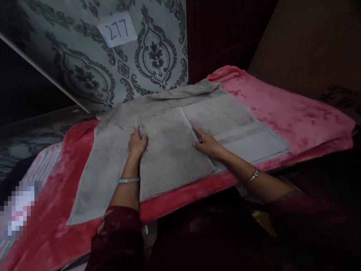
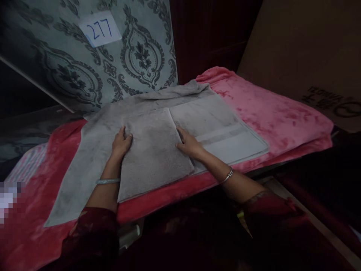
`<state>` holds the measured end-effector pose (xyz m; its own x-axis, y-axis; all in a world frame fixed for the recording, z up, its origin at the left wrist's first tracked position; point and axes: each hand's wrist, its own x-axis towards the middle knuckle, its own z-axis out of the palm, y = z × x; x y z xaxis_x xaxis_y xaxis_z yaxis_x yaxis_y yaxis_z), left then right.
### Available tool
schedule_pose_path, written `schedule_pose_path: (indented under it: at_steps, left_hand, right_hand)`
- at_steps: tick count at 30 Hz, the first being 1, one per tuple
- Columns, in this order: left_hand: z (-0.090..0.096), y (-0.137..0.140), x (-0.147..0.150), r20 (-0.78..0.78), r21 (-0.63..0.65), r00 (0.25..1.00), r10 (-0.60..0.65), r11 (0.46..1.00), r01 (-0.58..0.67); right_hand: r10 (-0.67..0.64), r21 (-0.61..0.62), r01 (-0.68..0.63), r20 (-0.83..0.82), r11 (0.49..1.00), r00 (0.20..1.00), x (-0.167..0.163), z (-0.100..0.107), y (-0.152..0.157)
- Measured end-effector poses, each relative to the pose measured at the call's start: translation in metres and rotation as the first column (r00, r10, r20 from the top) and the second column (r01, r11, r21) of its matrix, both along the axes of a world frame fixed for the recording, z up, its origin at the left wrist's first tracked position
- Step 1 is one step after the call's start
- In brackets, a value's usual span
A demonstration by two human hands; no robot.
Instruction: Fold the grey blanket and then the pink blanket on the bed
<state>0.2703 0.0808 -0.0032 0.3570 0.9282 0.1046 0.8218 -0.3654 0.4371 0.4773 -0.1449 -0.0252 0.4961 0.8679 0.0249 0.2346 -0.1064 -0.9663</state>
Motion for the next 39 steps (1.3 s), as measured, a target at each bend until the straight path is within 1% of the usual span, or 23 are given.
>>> schedule_pose_path:
  at_steps: [2, 4, 5, 6, 7, 9, 10, 12, 14, 16, 18, 20, 22, 24, 26, 29, 31, 36, 39]
  left_hand:
    - [0.007, -0.004, -0.001, -0.04, 0.051, 0.999, 0.013, 0.999, -0.011]
    - [0.016, -0.007, 0.001, -0.096, 0.175, 0.995, 0.002, 0.984, 0.014]
    - [0.022, -0.007, 0.005, -0.133, 0.234, 0.99, -0.037, 0.97, 0.068]
    - [0.027, -0.007, 0.012, -0.18, 0.266, 0.977, -0.112, 0.951, 0.158]
    - [0.031, -0.006, 0.021, -0.23, 0.257, 0.95, -0.212, 0.928, 0.269]
    - [0.04, -0.003, 0.048, -0.3, 0.138, 0.853, -0.427, 0.866, 0.481]
    - [0.043, -0.002, 0.065, -0.315, 0.067, 0.804, -0.504, 0.833, 0.549]
    - [0.046, 0.0, 0.099, -0.323, -0.025, 0.746, -0.582, 0.793, 0.609]
    - [0.041, -0.001, 0.129, -0.327, -0.056, 0.725, -0.606, 0.778, 0.625]
    - [0.03, -0.005, 0.148, -0.324, -0.044, 0.729, -0.602, 0.78, 0.624]
    - [0.015, -0.009, 0.156, -0.322, 0.004, 0.746, -0.584, 0.787, 0.617]
    - [0.001, -0.011, 0.156, -0.314, 0.063, 0.761, -0.567, 0.788, 0.613]
    - [-0.006, -0.008, 0.154, -0.312, 0.085, 0.763, -0.566, 0.783, 0.616]
    - [-0.005, 0.0, 0.155, -0.294, 0.073, 0.765, -0.573, 0.785, 0.616]
    - [0.001, 0.013, 0.161, -0.259, 0.048, 0.779, -0.572, 0.797, 0.601]
    - [0.011, 0.034, 0.176, -0.219, 0.033, 0.805, -0.551, 0.821, 0.571]
    - [0.015, 0.046, 0.186, -0.203, 0.028, 0.81, -0.55, 0.824, 0.566]
    - [0.01, 0.058, 0.2, -0.124, 0.009, 0.819, -0.56, 0.825, 0.565]
    - [0.002, 0.058, 0.202, -0.106, 0.022, 0.84, -0.532, 0.843, 0.537]
  right_hand:
    - [0.02, 0.002, -0.02, 0.057, 1.0, 0.998, -0.002, -0.002, -0.001]
    - [0.048, 0.005, -0.048, 0.071, 0.999, 0.996, -0.004, -0.005, -0.003]
    - [0.057, 0.012, -0.058, 0.075, 0.998, 0.996, -0.005, -0.006, -0.004]
    - [0.061, 0.019, -0.063, 0.088, 0.998, 0.994, -0.006, -0.007, -0.005]
    - [0.062, 0.025, -0.065, 0.11, 0.998, 0.992, -0.006, -0.008, -0.006]
    - [0.06, 0.026, -0.066, 0.172, 0.997, 0.983, -0.007, -0.011, -0.008]
    - [0.065, 0.012, -0.069, 0.2, 0.998, 0.978, -0.008, -0.012, -0.009]
    - [0.09, -0.04, -0.083, 0.225, 0.996, 0.97, -0.008, -0.014, -0.011]
    - [0.119, -0.066, -0.107, 0.226, 0.992, 0.967, -0.009, -0.017, -0.012]
    - [0.13, -0.039, -0.124, 0.23, 0.991, 0.964, -0.011, -0.021, -0.014]
    - [0.12, 0.009, -0.126, 0.241, 0.992, 0.963, -0.014, -0.026, -0.016]
    - [0.11, 0.03, -0.121, 0.244, 0.992, 0.964, -0.017, -0.031, -0.017]
    - [0.109, 0.032, -0.12, 0.238, 0.992, 0.965, -0.019, -0.033, -0.018]
    - [0.1, 0.026, -0.108, 0.219, 0.994, 0.971, -0.019, -0.033, -0.019]
    - [0.09, 0.027, -0.097, 0.193, 0.995, 0.977, -0.019, -0.03, -0.019]
    - [0.103, 0.015, -0.106, 0.163, 0.994, 0.981, -0.019, -0.026, -0.021]
    - [0.114, -0.008, -0.114, 0.151, 0.993, 0.982, -0.02, -0.023, -0.022]
    - [0.123, 0.004, -0.125, 0.148, 0.992, 0.981, -0.02, -0.019, -0.024]
    - [0.151, 0.017, -0.157, 0.188, 0.988, 0.971, -0.021, -0.02, -0.025]
